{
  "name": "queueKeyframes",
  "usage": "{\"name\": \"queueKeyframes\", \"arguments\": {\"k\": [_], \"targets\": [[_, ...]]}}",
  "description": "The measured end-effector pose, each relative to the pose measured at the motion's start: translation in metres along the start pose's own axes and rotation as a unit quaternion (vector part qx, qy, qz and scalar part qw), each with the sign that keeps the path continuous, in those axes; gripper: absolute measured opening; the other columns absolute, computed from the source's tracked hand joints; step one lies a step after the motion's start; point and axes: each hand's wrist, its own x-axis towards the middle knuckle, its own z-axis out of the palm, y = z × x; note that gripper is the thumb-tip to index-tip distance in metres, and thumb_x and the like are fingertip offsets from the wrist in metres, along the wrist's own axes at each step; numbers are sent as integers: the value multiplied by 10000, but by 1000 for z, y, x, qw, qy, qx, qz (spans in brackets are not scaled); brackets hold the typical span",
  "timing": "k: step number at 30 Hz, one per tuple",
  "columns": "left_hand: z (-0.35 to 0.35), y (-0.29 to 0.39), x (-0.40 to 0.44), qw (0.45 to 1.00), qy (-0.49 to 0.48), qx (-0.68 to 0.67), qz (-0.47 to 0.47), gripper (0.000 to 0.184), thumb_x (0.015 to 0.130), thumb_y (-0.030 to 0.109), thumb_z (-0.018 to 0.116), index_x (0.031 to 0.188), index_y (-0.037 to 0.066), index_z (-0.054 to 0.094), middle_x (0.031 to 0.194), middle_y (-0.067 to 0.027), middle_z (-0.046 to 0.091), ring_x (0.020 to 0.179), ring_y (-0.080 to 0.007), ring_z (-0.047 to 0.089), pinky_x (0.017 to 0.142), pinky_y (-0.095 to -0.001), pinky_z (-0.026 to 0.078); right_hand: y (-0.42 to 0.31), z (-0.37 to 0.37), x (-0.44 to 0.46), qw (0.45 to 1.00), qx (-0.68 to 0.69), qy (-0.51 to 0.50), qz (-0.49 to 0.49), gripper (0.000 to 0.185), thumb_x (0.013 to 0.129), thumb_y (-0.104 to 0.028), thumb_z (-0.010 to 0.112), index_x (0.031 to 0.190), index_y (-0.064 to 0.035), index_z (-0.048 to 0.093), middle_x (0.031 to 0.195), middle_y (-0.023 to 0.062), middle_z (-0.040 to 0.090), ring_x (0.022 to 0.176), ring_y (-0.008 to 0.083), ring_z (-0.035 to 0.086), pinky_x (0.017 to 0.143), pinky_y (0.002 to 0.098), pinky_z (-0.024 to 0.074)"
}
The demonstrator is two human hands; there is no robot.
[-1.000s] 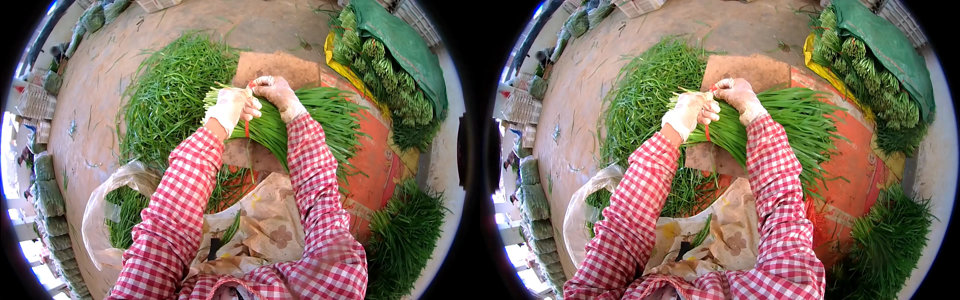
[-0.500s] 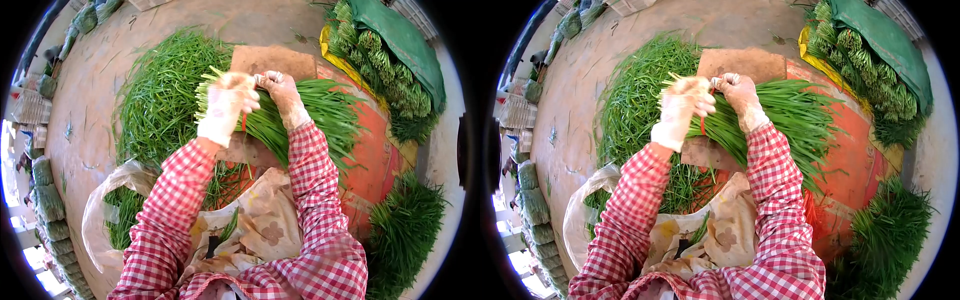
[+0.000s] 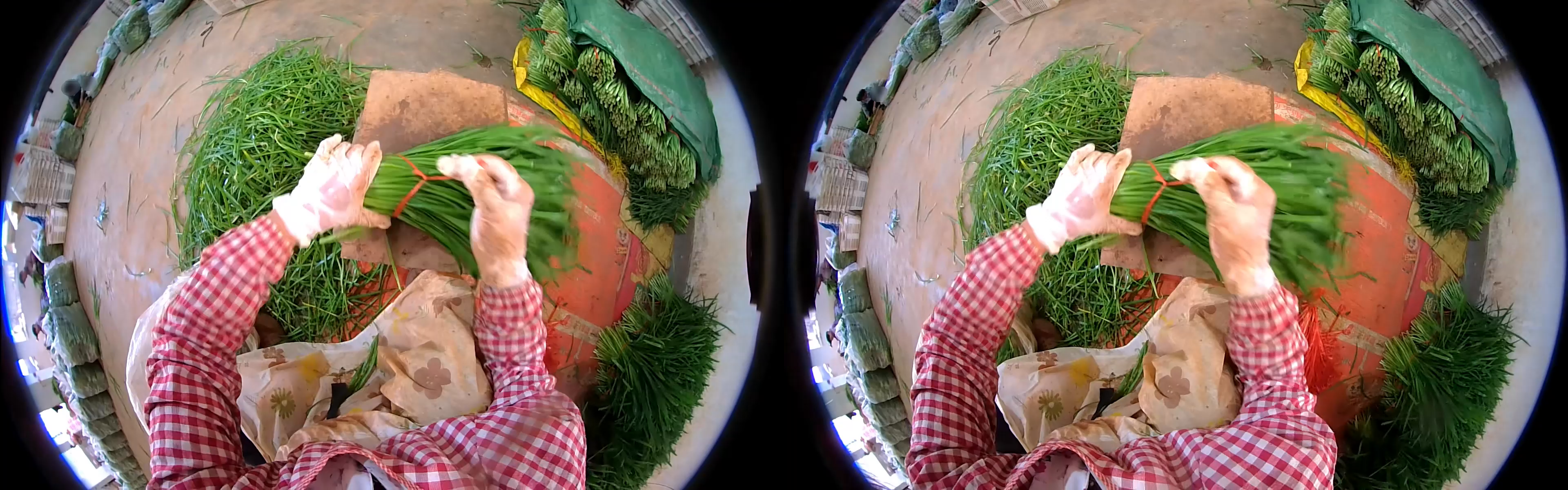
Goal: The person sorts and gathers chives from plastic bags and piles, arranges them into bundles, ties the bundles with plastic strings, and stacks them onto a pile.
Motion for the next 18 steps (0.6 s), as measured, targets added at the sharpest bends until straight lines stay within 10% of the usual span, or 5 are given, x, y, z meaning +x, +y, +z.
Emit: {"name": "queueKeyframes", "arguments": {"k": [3, 7, 10, 14, 18], "targets": [[-18, 17, -18, 1000, 30, -4, -2, 1072, 523, 746, 631, 1224, -40, 427, 1019, -153, 530, 1015, -292, 502, 1013, -425, 266, -1, -8, -11, 995, 103, 4, -10, 131, 875, -74, 565, 828, 38, 615, 825, 99, 652, 768, 154, 614, 773, 275, 495], [-22, 29, -21, 963, -219, -112, -113, 1135, 501, 734, 661, 1277, -43, 373, 1124, -183, 514, 1103, -312, 477, 1028, -464, 247, 19, 21, -14, 969, -230, 6, -89, 122, 825, -116, 618, 820, 6, 622, 737, 108, 642, 665, 217, 620, 752, 321, 504], [-29, 37, -29, 982, -114, -77, -127, 1274, 467, 701, 705, 1389, -20, 201, 1351, -210, 361, 1296, -305, 316, 1086, -498, 145, 17, 34, -14, 843, -443, -16, -306, 108, 831, -158, 577, 797, -61, 612, 724, 90, 606, 716, 246, 599, 880, 404, 432], [-1, 34, -30, 950, 123, -285, -13, 687, 749, 230, 646, 1350, 81, 348, 1372, -107, 380, 1297, -260, 326, 1073, -422, 215, 15, 44, -29, 806, -491, -21, -332, 83, 767, -126, 606, 836, -88, 582, 783, 74, 584, 838, 249, 579, 959, 449, 372], [18, 51, -31, 897, 179, -396, -84, 585, 785, 182, 601, 1325, 81, 400, 1369, -122, 397, 1301, -258, 330, 1077, -402, 210, 17, 45, -37, 799, -479, -38, -360, 103, 746, -90, 639, 816, -92, 563, 811, 60, 598, 831, 235, 587, 948, 434, 392]]}}
